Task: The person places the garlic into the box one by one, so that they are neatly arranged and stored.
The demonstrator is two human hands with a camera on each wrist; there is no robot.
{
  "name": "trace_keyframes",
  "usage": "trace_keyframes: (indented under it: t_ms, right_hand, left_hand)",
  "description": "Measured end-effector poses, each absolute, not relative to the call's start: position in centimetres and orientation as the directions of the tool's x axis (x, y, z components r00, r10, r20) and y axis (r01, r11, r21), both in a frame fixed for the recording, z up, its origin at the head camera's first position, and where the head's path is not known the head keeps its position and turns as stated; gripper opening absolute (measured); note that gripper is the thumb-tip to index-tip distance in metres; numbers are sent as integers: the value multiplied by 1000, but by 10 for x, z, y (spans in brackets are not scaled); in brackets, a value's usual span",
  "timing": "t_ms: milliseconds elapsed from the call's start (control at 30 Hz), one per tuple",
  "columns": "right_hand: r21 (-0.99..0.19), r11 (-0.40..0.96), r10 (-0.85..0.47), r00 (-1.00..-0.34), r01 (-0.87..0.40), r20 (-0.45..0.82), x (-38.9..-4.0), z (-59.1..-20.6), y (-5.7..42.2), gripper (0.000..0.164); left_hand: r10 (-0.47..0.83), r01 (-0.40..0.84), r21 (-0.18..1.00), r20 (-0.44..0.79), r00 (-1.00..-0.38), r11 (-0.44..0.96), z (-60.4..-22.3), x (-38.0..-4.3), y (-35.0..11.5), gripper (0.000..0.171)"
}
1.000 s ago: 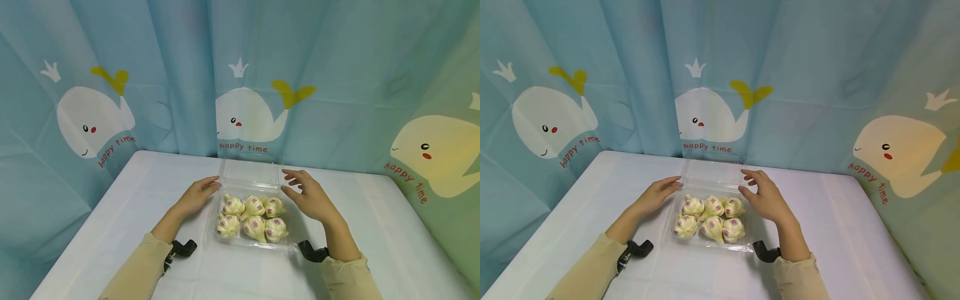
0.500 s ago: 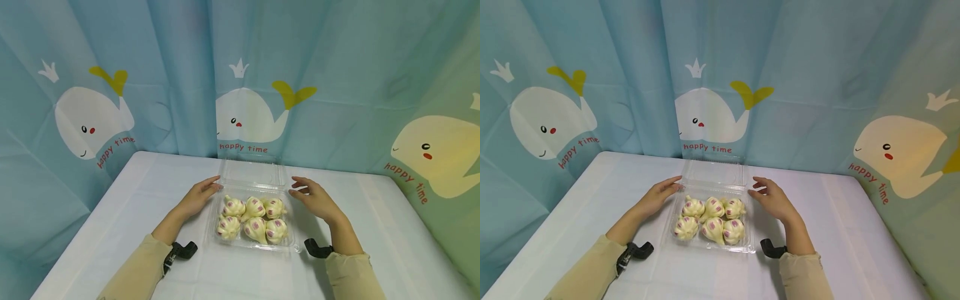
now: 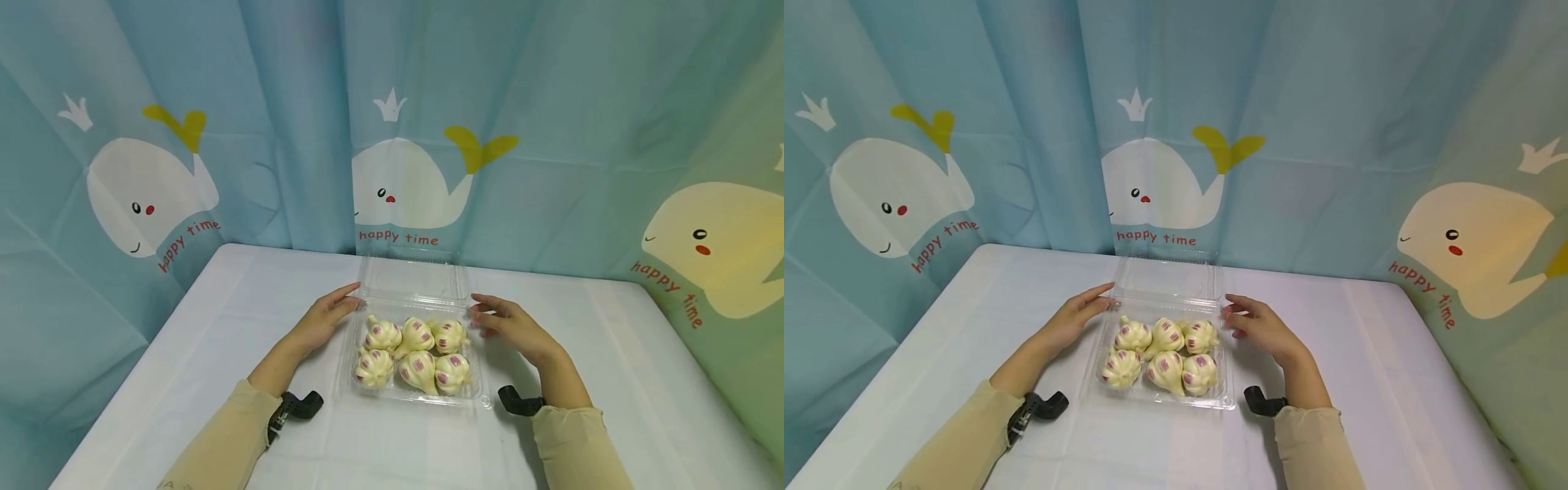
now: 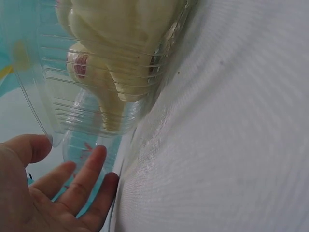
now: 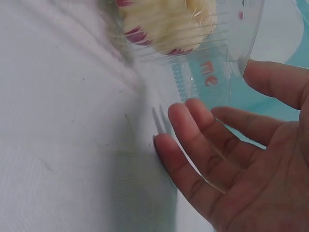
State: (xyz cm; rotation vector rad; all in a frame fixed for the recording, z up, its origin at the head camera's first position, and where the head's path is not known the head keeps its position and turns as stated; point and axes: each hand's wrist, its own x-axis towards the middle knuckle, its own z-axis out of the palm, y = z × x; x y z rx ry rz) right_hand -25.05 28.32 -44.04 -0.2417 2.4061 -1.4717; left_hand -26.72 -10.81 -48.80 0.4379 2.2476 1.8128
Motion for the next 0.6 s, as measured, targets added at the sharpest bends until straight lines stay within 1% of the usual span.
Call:
trace_keyframes:
  t_ms: [167,600]
  right_hand:
    - [-911,412,-324,-931,22,-169,-251,-443,285,59]
    - [-924,383,-326,-937,-13,-122,-252,-443,287,57]
  left_hand:
    - [364,83,979,9,-931,188,-487,-267,-109,54]
    - [345,78,984,18,-939,162,-487,-267,-109,54]
